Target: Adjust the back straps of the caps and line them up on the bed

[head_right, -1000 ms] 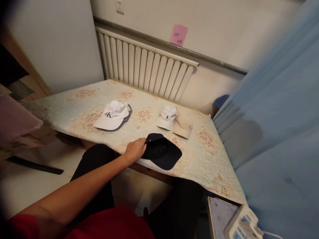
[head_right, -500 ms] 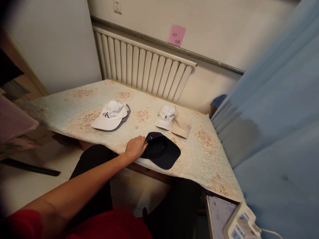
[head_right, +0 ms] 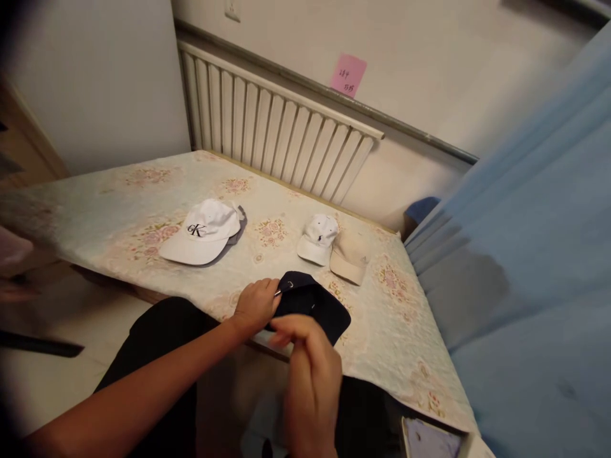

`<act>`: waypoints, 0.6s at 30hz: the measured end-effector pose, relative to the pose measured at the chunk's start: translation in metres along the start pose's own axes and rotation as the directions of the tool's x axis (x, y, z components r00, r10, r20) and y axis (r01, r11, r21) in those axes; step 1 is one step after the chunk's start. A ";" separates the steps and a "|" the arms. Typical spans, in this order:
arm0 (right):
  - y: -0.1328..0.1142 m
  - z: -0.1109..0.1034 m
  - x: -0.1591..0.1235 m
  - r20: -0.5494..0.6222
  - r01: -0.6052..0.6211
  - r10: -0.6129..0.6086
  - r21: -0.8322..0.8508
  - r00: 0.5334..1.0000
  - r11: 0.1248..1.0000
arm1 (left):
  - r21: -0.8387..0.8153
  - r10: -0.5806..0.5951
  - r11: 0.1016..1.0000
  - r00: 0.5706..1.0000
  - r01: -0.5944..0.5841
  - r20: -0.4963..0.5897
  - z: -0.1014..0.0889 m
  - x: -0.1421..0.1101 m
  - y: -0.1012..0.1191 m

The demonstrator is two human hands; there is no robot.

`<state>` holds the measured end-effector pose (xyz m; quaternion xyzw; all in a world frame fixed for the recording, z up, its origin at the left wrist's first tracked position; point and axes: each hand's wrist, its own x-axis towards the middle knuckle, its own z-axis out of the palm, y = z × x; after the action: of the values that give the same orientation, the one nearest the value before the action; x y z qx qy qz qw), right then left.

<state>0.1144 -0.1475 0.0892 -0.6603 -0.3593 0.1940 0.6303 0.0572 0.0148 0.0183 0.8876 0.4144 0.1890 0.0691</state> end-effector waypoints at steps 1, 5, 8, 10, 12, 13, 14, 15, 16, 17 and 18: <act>0.013 0.009 0.016 -0.001 -0.051 0.051 0.010 0.999 0.999 | -0.019 0.009 1.000 1.000 -0.009 -0.001 0.002 0.001 -0.002; 0.070 0.046 0.072 0.044 -0.373 0.373 0.225 0.927 0.900 | -0.074 0.048 0.996 0.999 -0.049 -0.011 0.010 0.006 -0.007; 0.090 0.071 0.091 0.157 -0.436 0.407 0.316 0.900 0.843 | -0.101 0.089 0.991 0.996 -0.092 -0.031 0.015 0.012 -0.012; 0.091 0.084 0.099 0.130 -0.468 0.452 0.340 0.883 0.816 | -0.116 0.104 0.987 0.993 -0.110 -0.054 0.018 0.019 -0.015; 0.087 0.093 0.109 0.052 -0.494 0.508 0.339 0.860 0.801 | -0.143 0.112 0.982 0.991 -0.122 -0.077 0.022 0.025 -0.019; 0.085 0.096 0.114 0.021 -0.497 0.521 0.340 0.853 0.799 | -0.167 0.118 0.977 0.989 -0.132 -0.090 0.024 0.029 -0.022; 0.082 0.097 0.120 0.003 -0.491 0.524 0.351 0.852 0.797 | -0.201 0.120 0.970 0.987 -0.139 -0.103 0.027 0.032 -0.024; 0.080 0.097 0.125 -0.004 -0.482 0.521 0.374 0.854 0.792 | -0.247 0.115 0.959 0.987 -0.140 -0.115 0.031 0.034 -0.026; 0.078 0.096 0.131 -0.003 -0.467 0.513 0.412 0.858 0.783 | -0.302 0.099 0.944 0.987 -0.134 -0.129 0.035 0.036 -0.028; 0.076 0.094 0.136 0.002 -0.447 0.502 0.459 0.865 0.768 | -0.363 0.075 0.924 0.987 -0.122 -0.141 0.039 0.038 -0.030; 0.075 0.091 0.140 0.007 -0.426 0.490 0.507 0.872 0.750 | -0.429 0.040 0.897 0.988 -0.102 -0.150 0.044 0.039 -0.031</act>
<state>0.1599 0.0204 0.0323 -0.5559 -0.0838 0.3854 0.7317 0.0752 0.0663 -0.0201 0.8491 0.3327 0.3396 0.2301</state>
